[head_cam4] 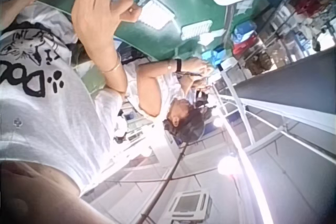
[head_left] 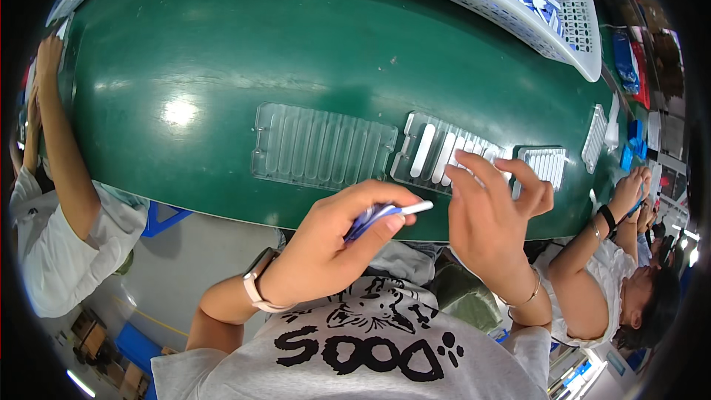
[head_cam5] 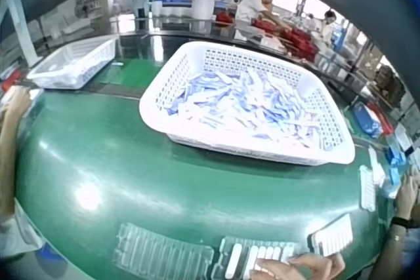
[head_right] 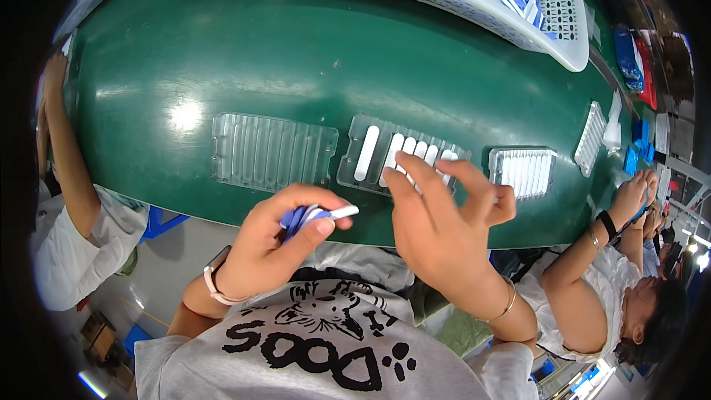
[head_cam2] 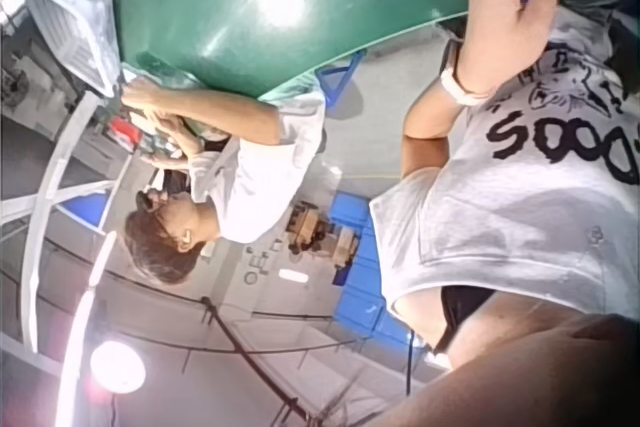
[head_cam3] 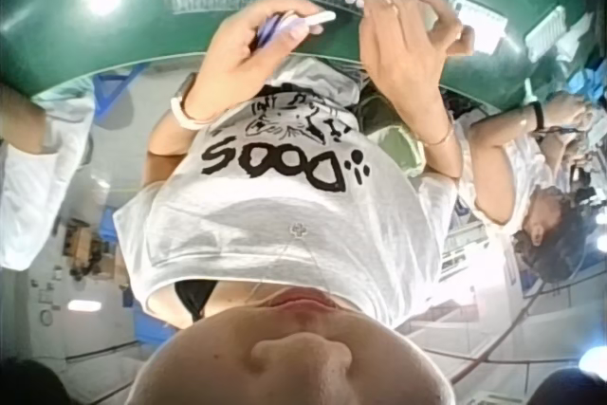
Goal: The person separates white strips from blue plastic holders by hand and inserts the white strips into slots in clear plastic trays. The person then aligns and presses the strips into the trays before reaching into a basket of parts.
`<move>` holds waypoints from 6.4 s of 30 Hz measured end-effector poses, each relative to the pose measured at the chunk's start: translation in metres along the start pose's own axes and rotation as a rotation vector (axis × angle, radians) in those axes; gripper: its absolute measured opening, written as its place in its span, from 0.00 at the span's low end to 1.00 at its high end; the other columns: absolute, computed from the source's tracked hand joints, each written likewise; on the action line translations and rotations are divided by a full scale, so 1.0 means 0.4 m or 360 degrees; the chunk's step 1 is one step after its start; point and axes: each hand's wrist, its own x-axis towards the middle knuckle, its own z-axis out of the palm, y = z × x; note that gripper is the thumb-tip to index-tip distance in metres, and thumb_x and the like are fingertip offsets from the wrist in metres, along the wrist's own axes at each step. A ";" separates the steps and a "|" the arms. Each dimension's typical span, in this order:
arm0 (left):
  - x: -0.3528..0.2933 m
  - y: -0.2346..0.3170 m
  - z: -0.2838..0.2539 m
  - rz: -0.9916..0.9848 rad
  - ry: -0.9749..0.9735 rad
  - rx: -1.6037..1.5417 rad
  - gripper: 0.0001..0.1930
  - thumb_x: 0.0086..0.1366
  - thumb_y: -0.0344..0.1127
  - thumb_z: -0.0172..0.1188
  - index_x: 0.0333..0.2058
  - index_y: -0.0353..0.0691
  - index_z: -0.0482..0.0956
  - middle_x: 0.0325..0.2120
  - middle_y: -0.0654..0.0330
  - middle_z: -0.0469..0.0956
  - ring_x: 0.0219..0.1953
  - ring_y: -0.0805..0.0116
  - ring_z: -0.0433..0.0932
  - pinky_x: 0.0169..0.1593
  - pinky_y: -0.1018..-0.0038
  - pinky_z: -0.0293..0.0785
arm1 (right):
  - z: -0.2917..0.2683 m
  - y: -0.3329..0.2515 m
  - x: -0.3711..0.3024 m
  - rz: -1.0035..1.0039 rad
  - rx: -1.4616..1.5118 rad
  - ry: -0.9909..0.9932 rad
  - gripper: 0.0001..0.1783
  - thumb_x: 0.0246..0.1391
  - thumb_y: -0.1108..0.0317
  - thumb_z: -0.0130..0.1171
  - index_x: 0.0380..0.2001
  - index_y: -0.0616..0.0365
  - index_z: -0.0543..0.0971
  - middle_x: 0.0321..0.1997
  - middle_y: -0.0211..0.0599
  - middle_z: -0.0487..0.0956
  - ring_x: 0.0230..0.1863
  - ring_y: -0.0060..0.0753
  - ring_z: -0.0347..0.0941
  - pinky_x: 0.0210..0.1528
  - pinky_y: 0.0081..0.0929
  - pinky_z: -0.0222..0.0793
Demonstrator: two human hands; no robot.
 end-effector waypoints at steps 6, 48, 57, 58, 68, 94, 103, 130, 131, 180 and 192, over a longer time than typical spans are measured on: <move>0.021 0.009 0.025 0.0498 0.0024 0.0306 0.08 0.62 0.23 0.54 0.38 0.36 0.79 0.40 0.53 0.77 0.43 0.62 0.76 0.48 0.69 0.70 | -0.009 0.012 -0.008 0.0153 0.1361 -0.0022 0.18 0.33 0.70 0.72 0.33 0.52 0.81 0.37 0.24 0.79 0.33 0.31 0.66 0.42 0.33 0.51; 0.026 0.035 -0.017 -0.0035 0.0265 -0.0346 0.08 0.66 0.29 0.53 0.42 0.34 0.71 0.30 0.51 0.80 0.15 0.82 0.64 0.20 0.86 0.61 | 0.070 0.070 0.073 0.0585 0.1040 -0.0067 0.09 0.42 0.68 0.69 0.29 0.52 0.80 0.29 0.25 0.79 0.38 0.28 0.69 0.47 0.28 0.51; -0.036 0.009 -0.121 0.0288 0.1117 0.0116 0.08 0.67 0.31 0.51 0.42 0.34 0.71 0.30 0.56 0.80 0.16 0.85 0.60 0.21 0.86 0.56 | 0.083 0.087 0.066 0.0712 0.0789 -0.0124 0.23 0.39 0.58 0.71 0.37 0.53 0.74 0.40 0.27 0.72 0.44 0.37 0.62 0.48 0.34 0.48; -0.037 0.008 -0.124 0.0288 0.1138 0.0139 0.08 0.67 0.31 0.51 0.42 0.34 0.71 0.30 0.57 0.80 0.16 0.85 0.60 0.21 0.86 0.56 | 0.082 0.093 0.063 0.0711 0.0814 -0.0210 0.22 0.40 0.57 0.70 0.37 0.53 0.74 0.40 0.28 0.73 0.45 0.37 0.62 0.48 0.34 0.48; -0.052 -0.013 -0.137 0.0257 0.1330 0.0294 0.09 0.68 0.32 0.50 0.44 0.36 0.71 0.33 0.58 0.80 0.16 0.87 0.57 0.19 0.87 0.51 | 0.055 0.083 0.039 0.0520 0.0769 -0.0202 0.30 0.45 0.50 0.65 0.49 0.54 0.72 0.47 0.34 0.70 0.51 0.38 0.60 0.49 0.41 0.46; 0.121 -0.003 0.126 0.0064 0.0846 0.0404 0.07 0.67 0.31 0.51 0.40 0.34 0.70 0.33 0.54 0.80 0.17 0.87 0.58 0.19 0.87 0.55 | -0.077 0.362 -0.134 0.0296 0.0660 -0.0629 0.36 0.44 0.62 0.67 0.58 0.53 0.67 0.58 0.35 0.70 0.60 0.36 0.61 0.58 0.51 0.42; 0.177 -0.009 0.205 0.0056 0.0607 0.0459 0.07 0.67 0.31 0.51 0.40 0.34 0.70 0.33 0.55 0.81 0.17 0.87 0.58 0.20 0.86 0.57 | -0.086 0.798 -0.188 -0.0377 -0.0893 -0.0579 0.32 0.44 0.79 0.53 0.57 0.48 0.68 0.66 0.30 0.62 0.65 0.39 0.56 0.60 0.41 0.59; 0.073 0.040 0.099 0.0345 0.1014 -0.0296 0.09 0.68 0.35 0.52 0.45 0.40 0.70 0.25 0.61 0.74 0.18 0.85 0.57 0.20 0.86 0.53 | 0.061 0.132 0.067 -0.0185 0.0746 -0.0144 0.32 0.40 0.55 0.66 0.47 0.63 0.75 0.48 0.40 0.74 0.53 0.35 0.65 0.54 0.37 0.51; 0.076 0.029 0.115 0.0266 0.0866 -0.0237 0.08 0.68 0.34 0.52 0.43 0.39 0.69 0.25 0.58 0.75 0.17 0.85 0.57 0.20 0.85 0.54 | 0.049 0.136 0.061 -0.0208 0.0769 -0.0143 0.32 0.40 0.55 0.66 0.47 0.63 0.75 0.48 0.40 0.74 0.53 0.35 0.65 0.54 0.37 0.51; 0.198 0.005 0.272 -0.0270 -0.0072 -0.0387 0.12 0.71 0.35 0.45 0.48 0.36 0.68 0.30 0.64 0.70 0.26 0.81 0.63 0.27 0.83 0.59 | -0.025 0.240 -0.175 0.0278 0.1327 0.0545 0.13 0.34 0.78 0.68 0.29 0.57 0.81 0.38 0.30 0.80 0.29 0.29 0.70 0.28 0.26 0.61; 0.217 0.033 0.257 -0.0435 -0.0264 -0.0334 0.11 0.69 0.33 0.50 0.45 0.33 0.75 0.25 0.67 0.71 0.24 0.82 0.63 0.26 0.83 0.59 | -0.016 0.248 -0.176 -0.0238 0.1118 0.0463 0.10 0.39 0.70 0.67 0.29 0.50 0.79 0.44 0.24 0.81 0.39 0.25 0.70 0.29 0.23 0.52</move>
